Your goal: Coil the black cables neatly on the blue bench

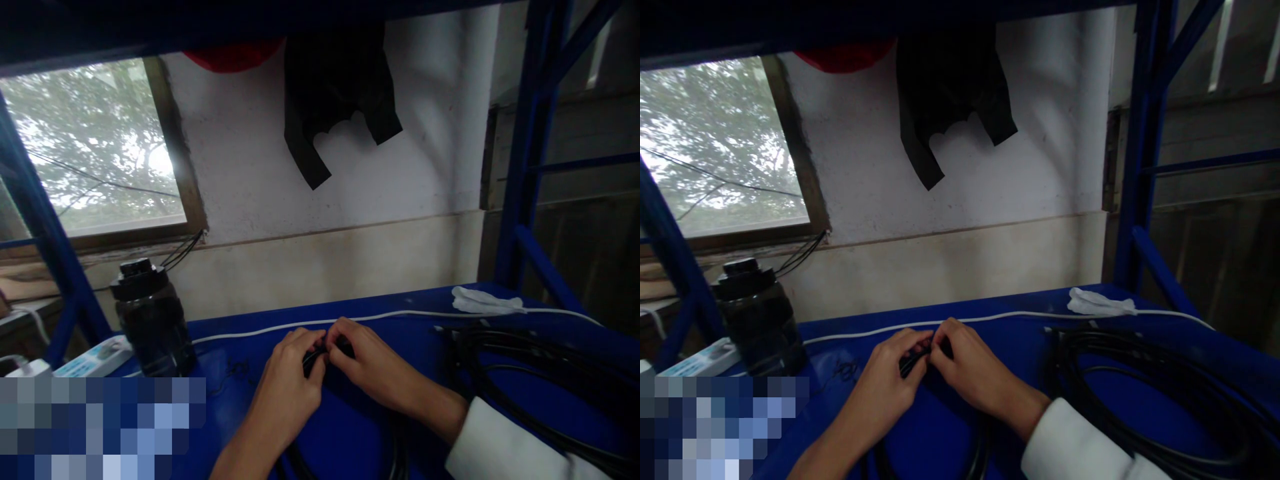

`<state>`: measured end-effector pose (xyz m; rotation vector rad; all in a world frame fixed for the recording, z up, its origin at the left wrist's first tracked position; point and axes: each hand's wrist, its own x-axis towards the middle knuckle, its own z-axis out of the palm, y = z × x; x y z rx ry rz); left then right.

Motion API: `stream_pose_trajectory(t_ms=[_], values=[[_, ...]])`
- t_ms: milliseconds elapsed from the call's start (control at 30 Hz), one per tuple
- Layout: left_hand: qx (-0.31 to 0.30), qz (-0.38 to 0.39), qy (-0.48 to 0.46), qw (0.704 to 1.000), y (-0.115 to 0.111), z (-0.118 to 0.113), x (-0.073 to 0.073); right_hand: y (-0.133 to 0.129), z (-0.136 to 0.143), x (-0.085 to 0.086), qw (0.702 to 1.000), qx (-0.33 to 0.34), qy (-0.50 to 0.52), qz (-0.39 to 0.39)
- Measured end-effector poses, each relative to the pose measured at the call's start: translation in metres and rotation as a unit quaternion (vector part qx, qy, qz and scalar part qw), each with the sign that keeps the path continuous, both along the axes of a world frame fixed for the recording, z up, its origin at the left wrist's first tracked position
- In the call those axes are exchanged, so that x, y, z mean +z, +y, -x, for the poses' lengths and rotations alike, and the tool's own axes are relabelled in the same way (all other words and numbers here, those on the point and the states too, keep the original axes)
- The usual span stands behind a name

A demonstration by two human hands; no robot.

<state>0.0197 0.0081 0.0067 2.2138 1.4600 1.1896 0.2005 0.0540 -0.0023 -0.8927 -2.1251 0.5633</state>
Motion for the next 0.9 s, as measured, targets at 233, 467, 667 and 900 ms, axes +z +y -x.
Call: stream_pose_trajectory(t_ms=[233, 467, 667, 900], values=[[-0.015, -0.008, -0.020, 1.000, 0.0006, 0.0001, 0.0026, -0.0006, -0.0004, 0.0013, 1.000, 0.007, 0.003, 0.005], [0.005, -0.005, -0.034, 0.999, 0.0031, 0.0005, 0.0050, -0.0024, 0.0007, 0.0050, 1.000, -0.005, 0.001, 0.012], [0.009, -0.006, -0.020, 1.000, -0.0017, -0.0023, 0.0060, -0.0031, 0.0005, 0.0048, 1.000, -0.007, 0.000, 0.022], [0.020, -0.001, -0.016, 1.000, -0.0017, -0.0020, 0.0065, -0.0043, 0.0005, 0.0046, 1.000, -0.002, 0.000, 0.023]])
